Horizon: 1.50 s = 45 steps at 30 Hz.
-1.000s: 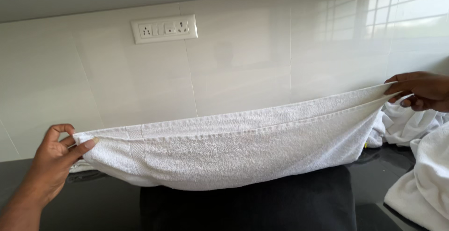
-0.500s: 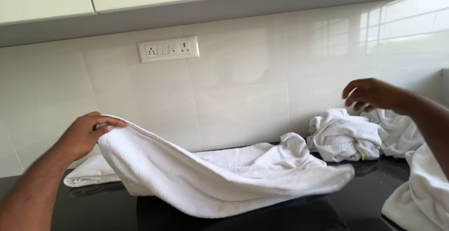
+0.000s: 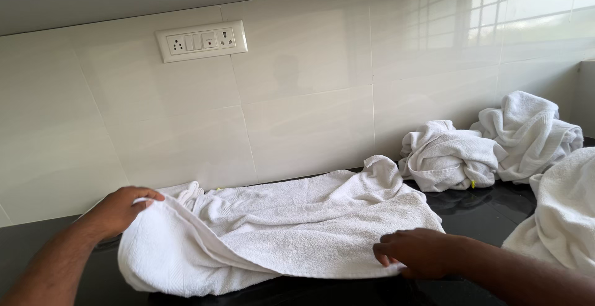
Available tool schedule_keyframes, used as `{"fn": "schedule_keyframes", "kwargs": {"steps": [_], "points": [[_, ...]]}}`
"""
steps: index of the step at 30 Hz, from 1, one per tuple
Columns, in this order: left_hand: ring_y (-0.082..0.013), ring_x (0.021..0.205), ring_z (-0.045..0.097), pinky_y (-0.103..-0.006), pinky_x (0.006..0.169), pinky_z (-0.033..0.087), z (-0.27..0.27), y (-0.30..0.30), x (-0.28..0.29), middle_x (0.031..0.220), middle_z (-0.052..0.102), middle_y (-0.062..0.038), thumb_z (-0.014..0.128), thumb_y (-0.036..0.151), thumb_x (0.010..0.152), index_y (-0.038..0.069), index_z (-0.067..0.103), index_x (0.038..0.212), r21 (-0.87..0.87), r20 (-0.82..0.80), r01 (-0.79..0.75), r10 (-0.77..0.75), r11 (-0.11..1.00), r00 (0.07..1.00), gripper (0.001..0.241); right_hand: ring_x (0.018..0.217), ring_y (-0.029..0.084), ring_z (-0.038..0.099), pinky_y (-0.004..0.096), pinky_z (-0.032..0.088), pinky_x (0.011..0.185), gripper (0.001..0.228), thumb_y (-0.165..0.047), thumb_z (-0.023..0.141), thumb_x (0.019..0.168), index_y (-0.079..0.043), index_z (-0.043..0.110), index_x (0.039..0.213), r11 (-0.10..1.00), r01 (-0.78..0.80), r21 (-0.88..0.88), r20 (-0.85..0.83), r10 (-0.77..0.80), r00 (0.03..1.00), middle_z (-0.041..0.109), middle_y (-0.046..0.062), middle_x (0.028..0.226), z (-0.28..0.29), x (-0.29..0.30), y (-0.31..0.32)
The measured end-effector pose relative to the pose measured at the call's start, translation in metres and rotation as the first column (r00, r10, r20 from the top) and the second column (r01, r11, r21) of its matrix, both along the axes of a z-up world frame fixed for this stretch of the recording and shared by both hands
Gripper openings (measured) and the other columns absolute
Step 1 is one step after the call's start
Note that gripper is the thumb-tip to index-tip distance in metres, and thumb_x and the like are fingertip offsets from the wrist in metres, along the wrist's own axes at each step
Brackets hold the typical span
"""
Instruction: The person folds a white towel on a black countertop. They unfold the towel, smooth it out, and fold it in half lengthwise, then fold it again to create a neat rectangular stack.
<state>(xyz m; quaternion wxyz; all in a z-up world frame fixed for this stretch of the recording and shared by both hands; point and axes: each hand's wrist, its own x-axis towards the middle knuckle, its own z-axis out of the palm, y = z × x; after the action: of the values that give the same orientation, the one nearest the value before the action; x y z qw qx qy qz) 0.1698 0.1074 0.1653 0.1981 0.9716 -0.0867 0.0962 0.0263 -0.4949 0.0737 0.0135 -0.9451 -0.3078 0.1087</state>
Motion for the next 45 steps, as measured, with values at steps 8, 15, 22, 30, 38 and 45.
{"fn": "schedule_keyframes", "kwargs": {"steps": [8,15,22,30,38,45], "points": [[-0.0214,0.113,0.069,-0.0422,0.103,0.054,0.003,0.018,-0.016,0.114,0.079,-0.006,0.093,0.028,0.077,0.016,0.08,0.114,-0.051,-0.124,-0.081,0.074,0.995,0.99,0.042,0.11,0.018,0.068,0.034,0.056,0.097,0.017,-0.007,0.063,0.093,-0.017,0.075,0.1,0.916,-0.045,0.398,0.184,-0.032,0.982,0.071,0.002,0.114,0.017,0.096,-0.067],[-0.0181,0.077,0.071,-0.0363,0.074,0.054,-0.011,0.041,-0.006,0.089,0.079,-0.008,0.094,0.03,0.078,0.012,0.076,0.107,-0.079,-0.138,-0.142,0.13,0.987,0.982,0.038,0.143,0.024,0.044,0.041,0.04,0.116,0.032,-0.028,0.086,0.085,-0.024,0.077,0.115,0.979,0.109,0.173,-0.032,-0.105,0.994,0.045,0.004,0.152,0.015,0.063,-0.07],[-0.0193,0.071,0.06,-0.0344,0.065,0.055,-0.015,0.057,-0.005,0.082,0.07,-0.008,0.09,0.029,0.081,0.013,0.081,0.114,-0.171,-0.106,-0.096,0.078,0.981,0.991,0.038,0.142,0.023,0.043,0.042,0.041,0.116,0.05,-0.03,0.088,0.08,-0.029,0.066,0.124,0.943,0.316,-0.101,-0.08,-0.324,0.943,0.045,-0.002,0.151,0.051,-0.008,-0.06],[-0.0227,0.062,0.056,-0.0381,0.066,0.054,-0.003,0.067,-0.026,0.07,0.065,-0.016,0.082,0.031,0.085,0.011,0.082,0.116,-0.344,-0.202,-0.378,0.325,0.86,0.924,0.037,0.107,0.011,0.068,0.034,0.057,0.094,0.04,-0.045,0.089,0.079,-0.02,0.071,0.104,0.921,0.388,-0.02,0.072,-0.386,0.92,0.073,-0.007,0.111,0.061,0.004,-0.121],[-0.0379,0.094,0.078,-0.0528,0.089,0.062,0.014,0.099,-0.037,0.098,0.074,-0.026,0.068,0.027,0.098,-0.006,0.071,0.116,-0.668,-0.075,-0.239,0.255,0.705,0.964,0.038,0.067,0.023,0.061,0.038,0.055,0.062,0.033,-0.04,0.074,0.094,-0.007,0.076,0.097,0.488,0.387,0.783,0.172,-0.767,0.619,0.073,0.014,0.076,0.123,0.047,-0.216],[-0.0201,0.106,0.07,-0.0346,0.099,0.047,0.101,0.044,-0.074,0.1,0.079,-0.018,0.075,0.034,0.094,-0.007,0.076,0.116,-0.623,0.358,-0.013,0.299,0.782,0.885,0.046,0.08,0.021,0.069,0.039,0.057,0.076,0.036,-0.04,0.073,0.095,-0.005,0.08,0.096,0.531,0.283,0.799,0.39,-0.815,0.429,0.074,0.009,0.088,0.225,0.052,-0.192]]}}
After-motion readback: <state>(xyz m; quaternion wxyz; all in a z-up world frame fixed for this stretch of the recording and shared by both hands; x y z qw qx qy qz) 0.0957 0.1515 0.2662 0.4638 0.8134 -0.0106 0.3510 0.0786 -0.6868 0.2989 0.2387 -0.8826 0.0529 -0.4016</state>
